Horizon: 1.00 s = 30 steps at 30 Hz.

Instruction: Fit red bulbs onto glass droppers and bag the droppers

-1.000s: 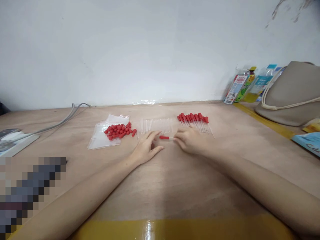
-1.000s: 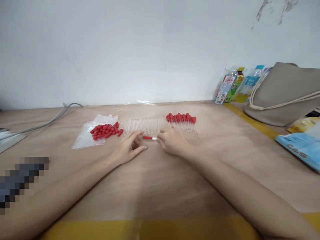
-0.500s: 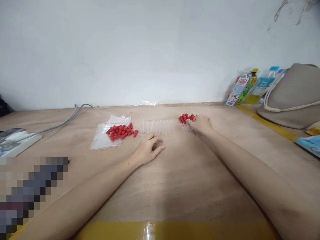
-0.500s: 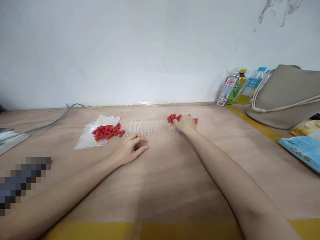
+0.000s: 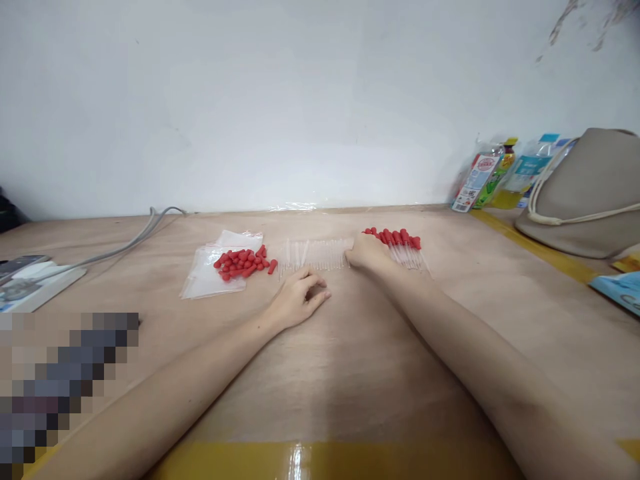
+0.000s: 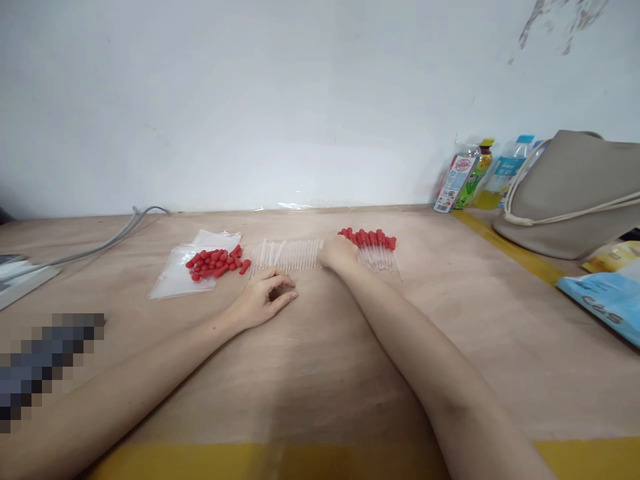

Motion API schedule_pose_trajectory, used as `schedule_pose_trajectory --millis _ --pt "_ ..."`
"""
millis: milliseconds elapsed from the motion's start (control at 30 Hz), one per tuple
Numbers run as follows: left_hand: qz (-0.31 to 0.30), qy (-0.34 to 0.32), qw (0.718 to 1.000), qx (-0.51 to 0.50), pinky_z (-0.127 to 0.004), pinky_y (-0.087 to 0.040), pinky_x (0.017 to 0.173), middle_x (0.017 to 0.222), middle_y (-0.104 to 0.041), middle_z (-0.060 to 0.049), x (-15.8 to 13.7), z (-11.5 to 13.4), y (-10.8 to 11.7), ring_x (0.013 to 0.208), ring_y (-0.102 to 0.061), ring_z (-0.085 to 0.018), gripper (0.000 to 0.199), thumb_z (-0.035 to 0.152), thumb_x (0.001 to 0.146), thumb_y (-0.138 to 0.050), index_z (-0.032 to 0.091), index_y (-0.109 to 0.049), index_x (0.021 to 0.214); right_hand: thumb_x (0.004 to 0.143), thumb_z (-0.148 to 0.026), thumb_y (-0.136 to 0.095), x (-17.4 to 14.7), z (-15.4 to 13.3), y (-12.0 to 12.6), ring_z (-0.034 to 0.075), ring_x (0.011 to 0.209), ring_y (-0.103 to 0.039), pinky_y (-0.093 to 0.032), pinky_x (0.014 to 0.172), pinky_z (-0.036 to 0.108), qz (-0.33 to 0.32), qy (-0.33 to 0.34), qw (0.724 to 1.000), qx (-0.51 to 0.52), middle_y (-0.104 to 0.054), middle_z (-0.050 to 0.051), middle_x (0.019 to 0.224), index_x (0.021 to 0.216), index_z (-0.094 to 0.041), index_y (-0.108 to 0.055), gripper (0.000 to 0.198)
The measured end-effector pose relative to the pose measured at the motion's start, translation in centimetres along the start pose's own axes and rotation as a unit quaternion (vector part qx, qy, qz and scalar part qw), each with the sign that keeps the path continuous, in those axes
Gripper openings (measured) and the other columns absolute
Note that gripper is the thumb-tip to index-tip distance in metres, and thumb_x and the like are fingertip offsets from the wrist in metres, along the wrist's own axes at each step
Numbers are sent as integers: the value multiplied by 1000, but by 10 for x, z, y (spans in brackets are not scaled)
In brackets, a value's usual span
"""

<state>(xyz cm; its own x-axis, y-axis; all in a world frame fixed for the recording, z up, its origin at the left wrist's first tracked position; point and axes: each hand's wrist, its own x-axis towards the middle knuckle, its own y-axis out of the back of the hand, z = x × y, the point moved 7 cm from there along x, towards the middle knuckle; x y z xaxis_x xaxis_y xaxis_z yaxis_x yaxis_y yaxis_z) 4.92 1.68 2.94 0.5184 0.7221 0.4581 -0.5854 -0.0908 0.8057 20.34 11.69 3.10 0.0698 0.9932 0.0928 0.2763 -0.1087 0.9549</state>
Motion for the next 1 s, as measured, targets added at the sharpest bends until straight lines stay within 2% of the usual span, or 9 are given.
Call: schedule_pose_trajectory --millis 133,267,367,500,667,767,833,933,1000 --pt "78 1 994 74 -32 -41 75 82 -58 -5 1 -8 17 80 -53 -18 18 30 84 -49 16 -61 87 73 -23 -56 5 -10 -8 28 92 -60 -44 71 34 -32 -1 999 -18 -61 20 101 101 -10 -62 31" --pt "161 106 947 255 -40 -33 79 91 -59 -9 -3 -39 47 91 -48 -25 23 29 85 -44 18 -64 90 75 -15 -50 -3 -15 -9 27 88 -60 -42 69 34 -21 3 999 -26 -63 18 94 94 -9 -62 23" --pt "162 167 912 338 -43 -30 78 103 -56 -11 -7 -61 61 97 -43 -29 26 30 85 -44 19 -65 94 82 -14 -38 -19 -14 0 28 92 -56 -40 72 36 64 45 996 -46 -59 20 100 102 -6 -56 28" --pt "123 195 903 363 -45 -29 78 112 -52 -12 -8 -75 60 102 -39 -32 27 32 84 -42 20 -67 89 89 -22 -28 -49 -8 10 27 85 -53 -35 73 37 208 186 957 -80 -59 17 89 95 -8 -54 30" --pt "124 201 907 350 -47 -30 78 112 -51 -12 -8 -77 57 103 -38 -33 23 30 81 -46 20 -66 84 91 -24 -28 -77 16 8 22 79 -52 -36 71 33 256 295 921 7 -60 12 86 94 -12 -53 28" --pt "166 197 908 330 -46 -32 78 105 -52 -13 -9 -73 64 100 -40 -32 20 29 80 -47 17 -63 85 91 -22 -29 -90 23 12 22 83 -53 -36 72 33 283 316 905 18 -60 12 94 113 -12 -48 31" --pt "220 181 911 298 -44 -34 80 99 -52 -13 -11 -65 70 98 -42 -30 18 28 80 -47 15 -59 85 91 -20 -30 -96 22 13 21 79 -53 -36 69 32 280 327 902 10 -61 10 87 115 -14 -49 32" --pt "289 150 930 169 -38 -39 79 89 -52 -10 -13 -52 72 88 -48 -23 14 26 81 -46 15 -53 87 90 -20 -33 -99 18 14 20 76 -52 -36 66 32 272 338 901 19 -60 8 81 101 -15 -56 26" --pt "270 147 952 15 -32 -42 70 79 -53 -4 -11 -48 60 73 -51 -17 15 28 84 -44 17 -48 92 89 -20 -34 -99 18 14 20 77 -53 -36 67 32 261 335 904 45 -60 9 83 94 -15 -57 24"
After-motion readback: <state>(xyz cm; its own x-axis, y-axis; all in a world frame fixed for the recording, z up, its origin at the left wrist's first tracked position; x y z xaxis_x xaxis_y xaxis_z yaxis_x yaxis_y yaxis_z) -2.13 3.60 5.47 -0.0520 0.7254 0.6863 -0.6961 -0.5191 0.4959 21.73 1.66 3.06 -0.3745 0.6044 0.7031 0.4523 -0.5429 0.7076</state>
